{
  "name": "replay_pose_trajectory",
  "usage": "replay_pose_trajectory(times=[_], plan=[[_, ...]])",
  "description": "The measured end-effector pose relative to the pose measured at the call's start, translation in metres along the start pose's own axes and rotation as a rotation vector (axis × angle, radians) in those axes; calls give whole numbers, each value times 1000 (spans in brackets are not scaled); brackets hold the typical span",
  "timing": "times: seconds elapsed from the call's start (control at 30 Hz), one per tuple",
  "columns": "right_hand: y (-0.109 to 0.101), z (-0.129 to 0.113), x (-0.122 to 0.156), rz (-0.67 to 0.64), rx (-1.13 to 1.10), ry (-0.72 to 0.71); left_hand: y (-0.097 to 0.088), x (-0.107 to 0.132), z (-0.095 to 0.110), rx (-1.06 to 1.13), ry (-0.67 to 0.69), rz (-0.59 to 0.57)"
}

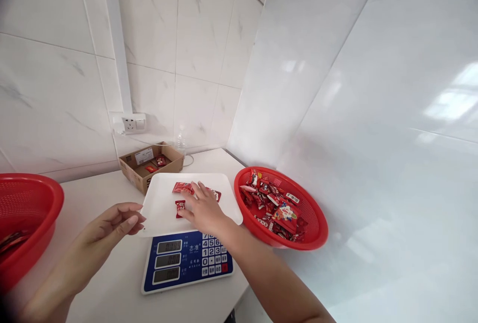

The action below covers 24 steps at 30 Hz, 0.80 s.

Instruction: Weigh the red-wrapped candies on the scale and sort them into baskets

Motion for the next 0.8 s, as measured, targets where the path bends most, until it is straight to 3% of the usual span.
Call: replay_pose_trajectory(times=[0.23, 0.37, 0.5, 0.6, 0.7, 0.8], plan=[[21, -2, -32, -246, -43, 58, 2, -1, -2, -15, -13, -18], [15, 10, -30, -167, -95, 34, 1, -2, -2, -17, -10, 10], [-27, 64, -16, 108, -61, 195, -1, -4, -5, -26, -19, 10], [-60, 120, 7, 185, -8, 371, -2, -6, -8, -37, -28, -11], [-71, 166, 35, 76, 3, 497, -2, -6, -11, -47, -51, -21], [-59, 189, 56, -105, -34, 531, -1, -6, -13, -39, -56, -11]])
Point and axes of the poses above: each hand's wrist, its own x-axis away from the middle knuckle, its own y-axis out of the palm, z = x × y, the point moved 6 cm from there along -x, towards the middle knuckle
